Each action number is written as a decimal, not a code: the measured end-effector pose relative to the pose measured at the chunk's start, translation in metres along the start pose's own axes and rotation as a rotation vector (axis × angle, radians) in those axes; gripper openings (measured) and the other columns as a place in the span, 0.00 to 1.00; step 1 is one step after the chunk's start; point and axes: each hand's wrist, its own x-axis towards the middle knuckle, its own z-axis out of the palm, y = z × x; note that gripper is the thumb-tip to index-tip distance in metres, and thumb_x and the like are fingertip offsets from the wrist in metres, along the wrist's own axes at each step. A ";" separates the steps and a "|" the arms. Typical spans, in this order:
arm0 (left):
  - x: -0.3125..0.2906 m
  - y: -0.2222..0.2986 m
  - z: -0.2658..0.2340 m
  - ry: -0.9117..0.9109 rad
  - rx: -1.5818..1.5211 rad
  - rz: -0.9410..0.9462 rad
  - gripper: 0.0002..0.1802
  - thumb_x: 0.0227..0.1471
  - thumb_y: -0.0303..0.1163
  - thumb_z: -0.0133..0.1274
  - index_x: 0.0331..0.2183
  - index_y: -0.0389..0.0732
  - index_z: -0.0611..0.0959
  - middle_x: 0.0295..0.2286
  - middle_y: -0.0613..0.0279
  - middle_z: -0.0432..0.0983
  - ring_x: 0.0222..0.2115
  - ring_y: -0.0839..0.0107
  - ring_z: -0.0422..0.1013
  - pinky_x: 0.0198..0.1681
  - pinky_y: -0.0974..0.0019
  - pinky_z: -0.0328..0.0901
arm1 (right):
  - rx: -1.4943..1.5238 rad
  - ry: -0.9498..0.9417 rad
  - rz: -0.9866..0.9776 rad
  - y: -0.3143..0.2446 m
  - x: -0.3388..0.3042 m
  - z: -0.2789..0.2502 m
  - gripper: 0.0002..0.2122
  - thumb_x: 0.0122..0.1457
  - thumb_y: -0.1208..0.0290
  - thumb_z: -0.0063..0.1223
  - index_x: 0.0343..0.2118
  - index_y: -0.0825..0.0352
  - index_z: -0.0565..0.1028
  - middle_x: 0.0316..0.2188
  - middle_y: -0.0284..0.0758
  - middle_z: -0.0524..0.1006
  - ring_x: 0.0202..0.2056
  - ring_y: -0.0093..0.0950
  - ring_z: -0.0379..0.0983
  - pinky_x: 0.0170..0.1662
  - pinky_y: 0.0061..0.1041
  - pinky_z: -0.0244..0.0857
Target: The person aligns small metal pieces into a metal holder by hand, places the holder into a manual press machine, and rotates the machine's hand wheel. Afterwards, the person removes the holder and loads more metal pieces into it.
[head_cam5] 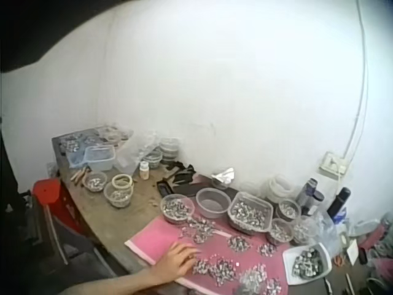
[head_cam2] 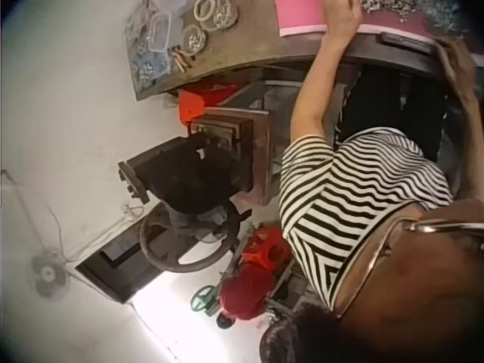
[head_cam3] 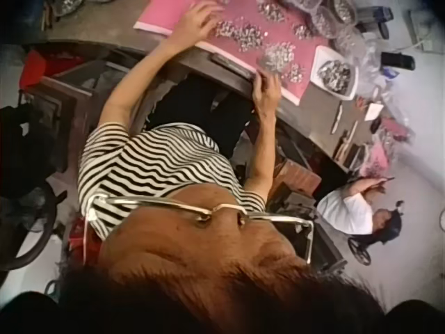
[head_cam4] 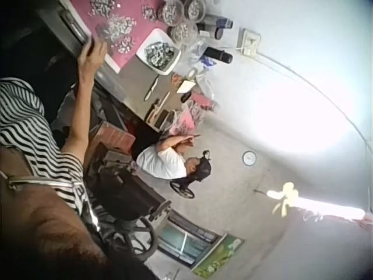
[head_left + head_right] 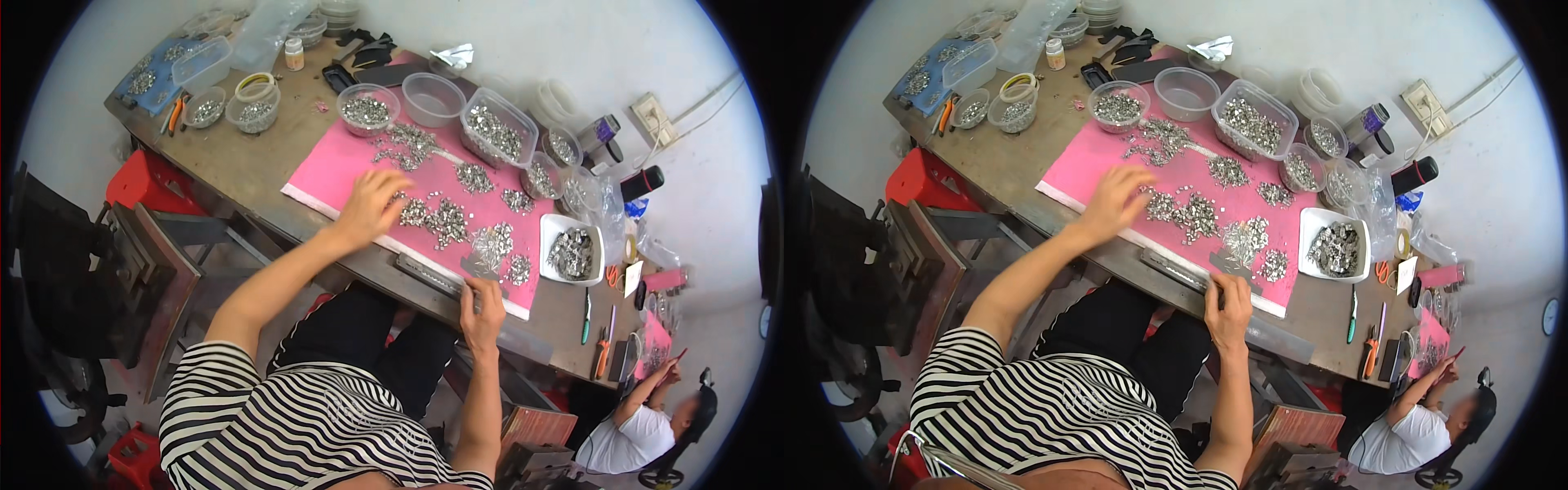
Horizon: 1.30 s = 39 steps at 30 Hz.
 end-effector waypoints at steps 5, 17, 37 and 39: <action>0.047 -0.069 0.030 0.001 0.133 0.046 0.20 0.50 0.33 0.62 0.47 0.45 0.84 0.46 0.58 0.72 0.47 0.55 0.66 0.51 0.52 0.61 | 0.040 0.119 0.172 0.012 0.000 0.013 0.04 0.61 0.79 0.57 0.38 0.71 0.78 0.30 0.37 0.77 0.31 0.26 0.73 0.38 0.26 0.67; 0.057 -0.081 0.038 -0.061 0.110 0.157 0.07 0.49 0.23 0.59 0.34 0.37 0.84 0.34 0.56 0.75 0.41 0.55 0.71 0.45 0.56 0.69 | 0.249 0.190 0.388 0.026 -0.010 0.017 0.05 0.64 0.76 0.57 0.38 0.71 0.79 0.29 0.33 0.78 0.31 0.23 0.72 0.37 0.23 0.67; 0.068 -0.053 0.016 0.024 -0.219 -0.165 0.06 0.53 0.28 0.58 0.33 0.36 0.85 0.29 0.52 0.80 0.31 0.56 0.77 0.37 0.57 0.70 | 0.242 0.201 0.361 0.036 -0.017 0.020 0.06 0.67 0.76 0.55 0.42 0.72 0.78 0.32 0.29 0.77 0.33 0.16 0.72 0.38 0.16 0.65; 0.050 -0.023 0.022 -0.099 -0.303 -0.093 0.06 0.53 0.28 0.58 0.32 0.36 0.85 0.30 0.52 0.80 0.31 0.57 0.77 0.37 0.57 0.71 | 0.242 0.202 0.366 0.036 -0.018 0.019 0.06 0.67 0.76 0.55 0.42 0.72 0.78 0.32 0.29 0.78 0.33 0.16 0.72 0.38 0.16 0.65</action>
